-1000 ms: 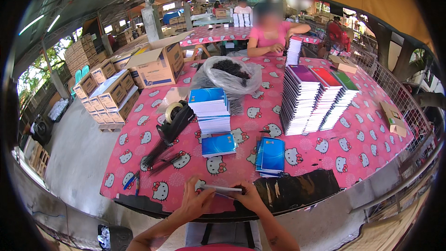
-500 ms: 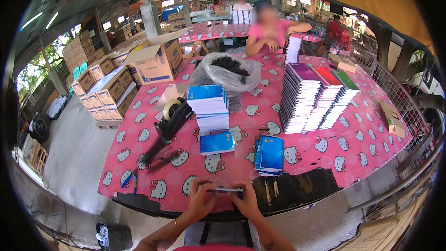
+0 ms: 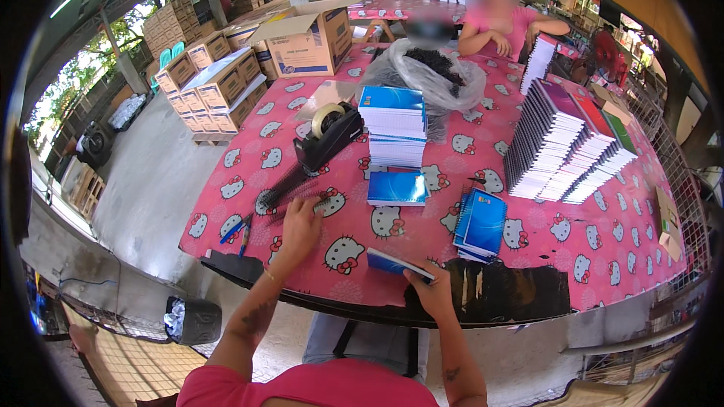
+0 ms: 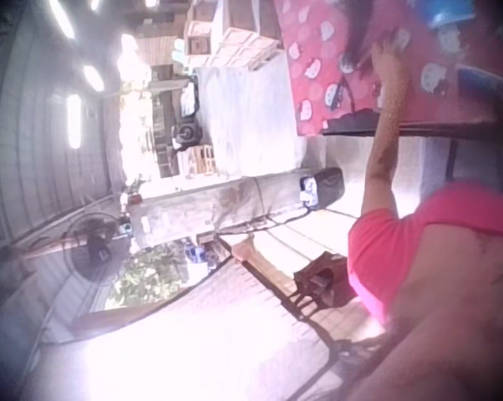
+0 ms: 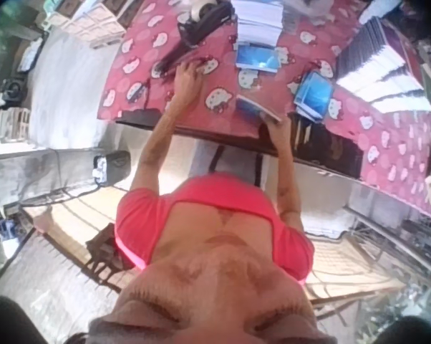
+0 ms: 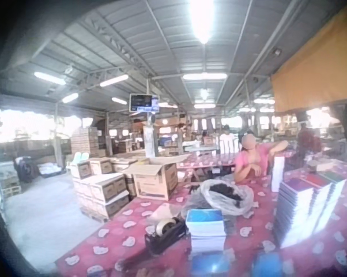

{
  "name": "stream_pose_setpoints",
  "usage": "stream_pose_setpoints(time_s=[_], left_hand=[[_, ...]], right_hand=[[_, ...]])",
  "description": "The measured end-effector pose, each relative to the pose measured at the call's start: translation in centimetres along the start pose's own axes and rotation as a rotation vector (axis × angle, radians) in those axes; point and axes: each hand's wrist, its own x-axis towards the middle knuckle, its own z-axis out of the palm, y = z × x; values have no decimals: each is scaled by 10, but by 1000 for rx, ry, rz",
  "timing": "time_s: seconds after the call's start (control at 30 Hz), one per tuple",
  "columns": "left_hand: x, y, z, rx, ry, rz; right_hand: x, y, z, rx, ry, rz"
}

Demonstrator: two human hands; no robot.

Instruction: The person repeatedly picks up blue spiral-bound notebooks from a table, aligns them, and places them into a growing stack. The person handles the notebooks one at a time throughout the clip.

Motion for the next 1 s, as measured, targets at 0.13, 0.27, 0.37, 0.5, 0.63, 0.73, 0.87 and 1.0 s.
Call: stream_pose_setpoints(time_s=[0.13,0.27,0.37,0.5,0.63,0.73,0.87,1.0], left_hand=[[6,-38,7,324,-3,157],[12,-27,12,261,102,197],[11,-9,8,234,43,181],[2,3,4,138,30,240],[-24,54,-17,-290,-181,64],[-35,82,-28,-402,-248,70],[-40,75,-13,-400,-159,142],[-37,73,-9,-396,-162,152]], right_hand=[[8,2,7,52,-17,17],[11,4,6,58,-18,-16],[10,10,4,-6,-21,27],[11,7,4,-5,-17,20],[12,7,4,8,-29,14],[13,4,4,67,-42,13],[13,6,1,33,-65,39],[12,8,1,57,-65,35]])
